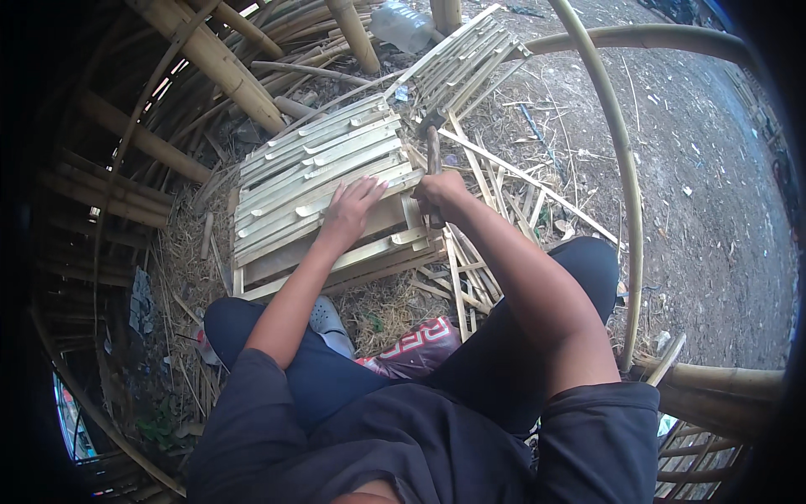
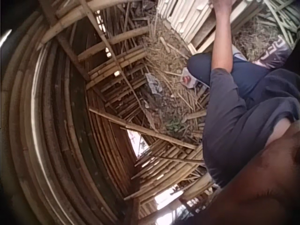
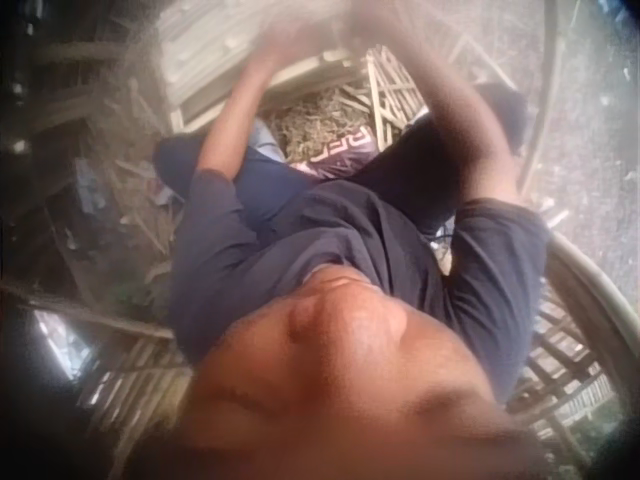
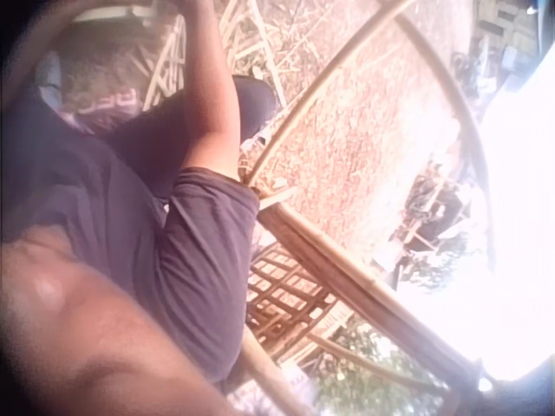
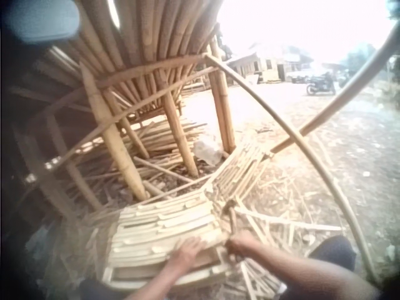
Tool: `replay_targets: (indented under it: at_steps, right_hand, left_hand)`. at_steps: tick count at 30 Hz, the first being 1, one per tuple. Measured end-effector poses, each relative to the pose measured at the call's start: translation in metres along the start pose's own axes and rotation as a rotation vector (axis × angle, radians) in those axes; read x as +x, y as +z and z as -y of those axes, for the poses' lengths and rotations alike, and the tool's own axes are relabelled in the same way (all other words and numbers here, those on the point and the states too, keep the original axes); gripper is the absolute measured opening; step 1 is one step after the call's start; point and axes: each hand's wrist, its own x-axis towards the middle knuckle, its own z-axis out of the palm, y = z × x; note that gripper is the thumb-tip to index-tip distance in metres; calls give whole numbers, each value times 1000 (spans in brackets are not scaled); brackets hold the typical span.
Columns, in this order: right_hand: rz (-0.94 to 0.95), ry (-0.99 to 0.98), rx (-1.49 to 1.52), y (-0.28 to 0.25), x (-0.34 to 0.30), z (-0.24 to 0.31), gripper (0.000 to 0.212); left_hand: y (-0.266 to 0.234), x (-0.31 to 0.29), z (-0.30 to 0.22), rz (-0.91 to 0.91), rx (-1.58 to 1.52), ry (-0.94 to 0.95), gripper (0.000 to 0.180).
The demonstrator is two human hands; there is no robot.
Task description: The person constructs a bamboo frame by hammering small slats onto a wooden structure, checking the alignment by hand, and handling a small plastic bag during the process.
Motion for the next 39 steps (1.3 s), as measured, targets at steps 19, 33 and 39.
replay_targets:
  at_steps: [19,33,39]
  right_hand:
    - [61,-21,-36,0,61,6,13]
    - [11,33,81,-37,-12,19,10]
    - [90,116,168,-66,-44,8,12]
  left_hand:
    - [21,24,13,41,-30,7,48]
    - [43,92,32,419,-144,-511,122]
    - [40,98,22,454,-122,-569,130]
